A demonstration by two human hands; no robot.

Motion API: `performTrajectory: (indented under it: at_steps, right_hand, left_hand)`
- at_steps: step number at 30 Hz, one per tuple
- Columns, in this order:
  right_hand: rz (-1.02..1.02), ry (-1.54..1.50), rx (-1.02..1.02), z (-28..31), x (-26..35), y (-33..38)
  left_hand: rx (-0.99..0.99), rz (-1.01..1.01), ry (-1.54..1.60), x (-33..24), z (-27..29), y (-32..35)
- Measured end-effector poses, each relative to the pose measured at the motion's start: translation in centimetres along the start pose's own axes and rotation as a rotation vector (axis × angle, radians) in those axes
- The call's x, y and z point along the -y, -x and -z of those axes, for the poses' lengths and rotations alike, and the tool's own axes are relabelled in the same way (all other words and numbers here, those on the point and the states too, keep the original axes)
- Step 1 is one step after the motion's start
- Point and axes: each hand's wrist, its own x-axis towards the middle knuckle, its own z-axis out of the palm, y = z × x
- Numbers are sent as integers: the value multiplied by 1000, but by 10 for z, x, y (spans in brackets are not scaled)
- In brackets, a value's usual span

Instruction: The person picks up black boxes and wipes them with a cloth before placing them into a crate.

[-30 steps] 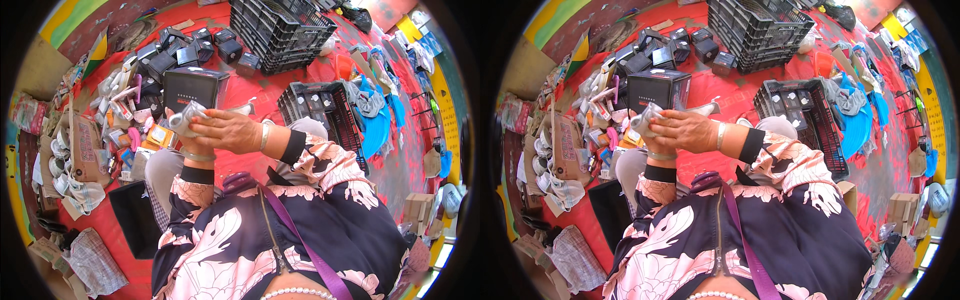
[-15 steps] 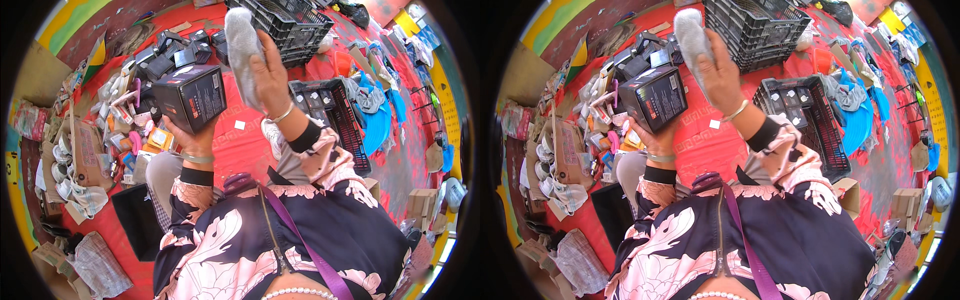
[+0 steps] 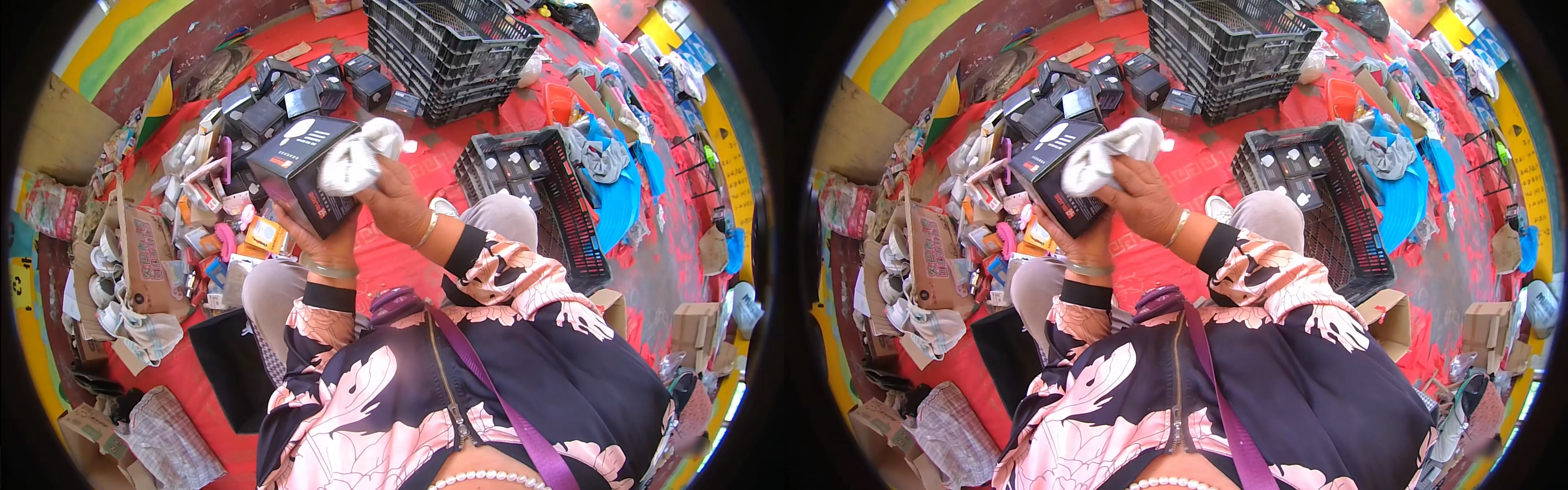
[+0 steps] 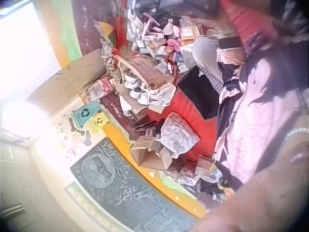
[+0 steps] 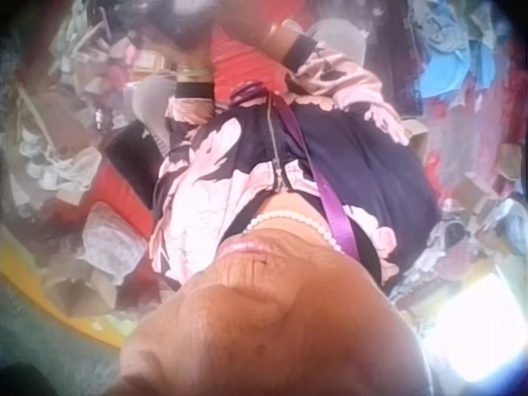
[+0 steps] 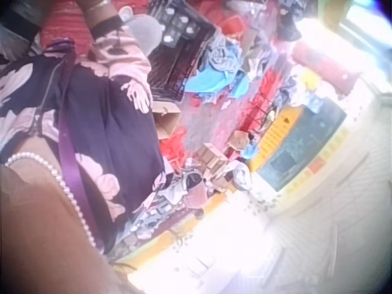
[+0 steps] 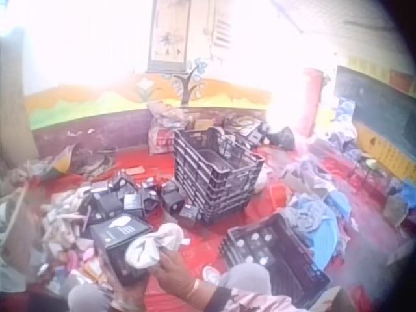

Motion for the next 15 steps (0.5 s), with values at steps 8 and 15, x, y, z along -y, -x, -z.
performTrajectory:
  at_steps: [8,15]
  right_hand:
    - [-996,-1131,-508,44,-59,-17]
    - [-796,-1344,17,67,-18,-56]
  left_hand:
    - [-17,-77,-95,-14,4,-6]
    - [15,-66,-273,-3,14,-6]
